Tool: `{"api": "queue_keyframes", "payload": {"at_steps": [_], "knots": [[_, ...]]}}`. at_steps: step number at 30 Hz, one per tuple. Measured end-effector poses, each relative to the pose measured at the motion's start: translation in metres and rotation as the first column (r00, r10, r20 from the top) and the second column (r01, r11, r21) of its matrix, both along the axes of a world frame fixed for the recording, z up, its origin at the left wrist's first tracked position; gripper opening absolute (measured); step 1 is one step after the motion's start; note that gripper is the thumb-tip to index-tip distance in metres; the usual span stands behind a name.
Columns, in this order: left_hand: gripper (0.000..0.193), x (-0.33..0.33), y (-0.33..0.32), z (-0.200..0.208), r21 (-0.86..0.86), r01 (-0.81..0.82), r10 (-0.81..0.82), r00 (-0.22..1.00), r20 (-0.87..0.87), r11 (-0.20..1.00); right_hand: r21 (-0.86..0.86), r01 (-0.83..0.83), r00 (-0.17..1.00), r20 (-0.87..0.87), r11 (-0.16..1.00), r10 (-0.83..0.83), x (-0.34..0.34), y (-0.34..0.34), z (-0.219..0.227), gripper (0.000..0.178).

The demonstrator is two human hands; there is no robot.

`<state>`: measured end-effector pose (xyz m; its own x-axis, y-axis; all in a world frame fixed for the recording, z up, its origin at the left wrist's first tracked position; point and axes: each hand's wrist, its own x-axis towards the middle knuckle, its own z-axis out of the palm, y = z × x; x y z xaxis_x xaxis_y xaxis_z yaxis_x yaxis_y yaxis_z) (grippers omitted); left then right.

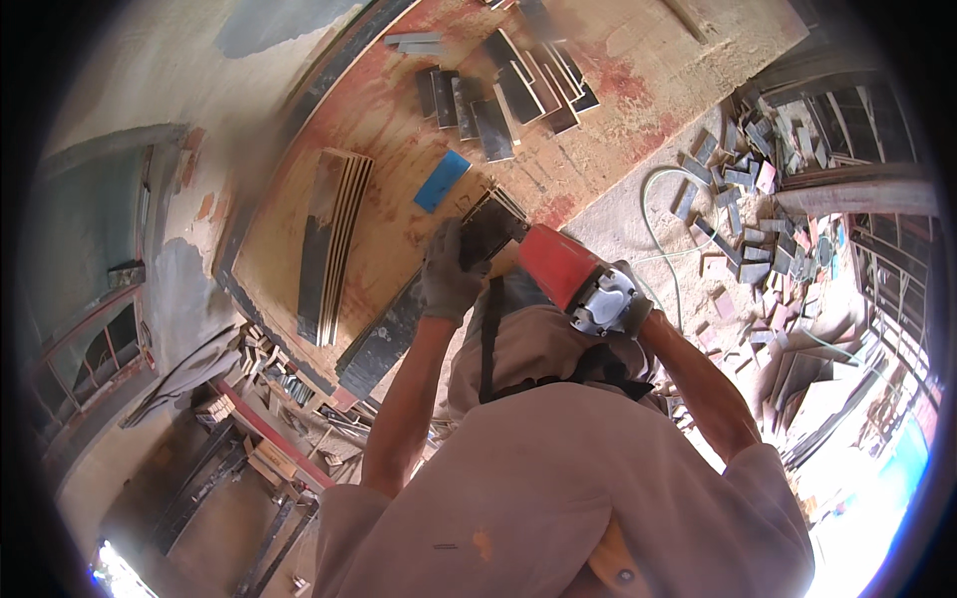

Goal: The person sorts through a pile of small wood pieces on the floor, then stands and uses a handheld electric sander to smooth the edges of several pieces on a workbench. The person handles each piece individually, sanding multiple sides before placing it aside.

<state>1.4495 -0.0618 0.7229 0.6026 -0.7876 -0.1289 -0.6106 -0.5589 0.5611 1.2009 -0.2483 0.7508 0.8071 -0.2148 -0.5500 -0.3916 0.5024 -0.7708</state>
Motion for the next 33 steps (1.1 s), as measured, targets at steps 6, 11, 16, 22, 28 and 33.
{"api": "queue_keyframes", "payload": {"at_steps": [6, 11, 16, 22, 28, 33], "knots": [[0.089, 0.001, 0.002, -0.004, -0.042, -0.005, 0.005, 1.000, -0.001, 0.999, 0.475, 0.111, 0.985, 0.063, 0.873, -0.160, -0.015, 0.004, -0.013, 0.051], [0.092, 0.000, 0.015, 0.003, -0.178, -0.027, 0.038, 0.997, 0.060, 0.984, -0.402, -0.231, 0.964, 0.027, 0.886, 0.264, -0.013, 0.004, -0.028, 0.055], [0.088, 0.002, 0.059, -0.013, -0.224, -0.092, 0.121, 0.985, 0.120, 0.970, -0.504, -0.233, 0.919, 0.165, 0.831, 0.358, 0.025, 0.013, 0.005, 0.038], [0.084, 0.004, 0.061, -0.017, -0.276, -0.119, 0.144, 0.987, 0.075, 0.954, -0.608, -0.304, 0.892, 0.088, 0.733, 0.443, 0.040, 0.021, 0.005, 0.057], [0.087, -0.003, 0.063, -0.017, -0.237, -0.130, 0.155, 0.984, 0.088, 0.963, -0.626, -0.469, 0.831, -0.073, 0.623, 0.552, 0.024, 0.014, -0.009, 0.083], [0.096, -0.004, 0.053, -0.004, -0.209, -0.073, 0.109, 0.980, 0.167, 0.975, -0.246, -0.526, 0.850, -0.162, 0.814, 0.501, 0.027, 0.008, 0.008, 0.078]]}}
